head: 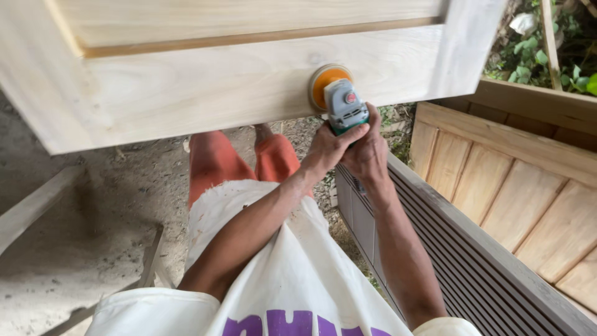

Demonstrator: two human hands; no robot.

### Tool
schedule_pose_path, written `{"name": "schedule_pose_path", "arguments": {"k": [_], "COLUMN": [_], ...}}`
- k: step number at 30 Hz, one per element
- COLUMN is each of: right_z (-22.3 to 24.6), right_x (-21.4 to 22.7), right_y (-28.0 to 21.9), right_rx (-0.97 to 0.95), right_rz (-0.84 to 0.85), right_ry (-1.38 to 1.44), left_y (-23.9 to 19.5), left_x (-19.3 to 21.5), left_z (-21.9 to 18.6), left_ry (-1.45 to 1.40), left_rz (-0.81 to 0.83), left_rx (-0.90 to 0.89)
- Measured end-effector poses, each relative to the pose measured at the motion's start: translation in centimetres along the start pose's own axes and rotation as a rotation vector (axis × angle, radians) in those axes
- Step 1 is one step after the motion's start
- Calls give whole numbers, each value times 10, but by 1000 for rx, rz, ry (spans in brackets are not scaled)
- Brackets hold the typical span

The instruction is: The person uses an orbital sander to smooth the surface of a large wooden door panel. They move the sander across the flat panels and along the frame, occasionally wiping the surface with their hand to check the finish.

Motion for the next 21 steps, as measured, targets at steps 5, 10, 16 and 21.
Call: {"name": "schedule_pose_path", "arguments": {"k": [5,10,16,21], "right_z": [-61,-123,-158,-119], "right_x": [48,72,89,63], "right_y": [3,6,3,-9], "right_rx": [26,-4,-170,-166], "right_rz": [-113,-169,-269,-250], "right_ry": [35,108,32,78], "left_y": [37,66,94,69], "left_x": [-79,-132,-173,-133], "left_z": [35,58,86,64], "left_ry": [10,35,254,173], "left_rz": [118,130,125,191], "left_rx": [27,-8,61,30]}}
Point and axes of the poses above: each hand's wrist, its own y-axis towards the middle knuckle, its own x-axis out of the back of the hand, z = x × y, the point moved 8 cm from there along y, towards the middle knuckle, and after that the axes turned 9 degrees about -y, right-handed, at the moved point
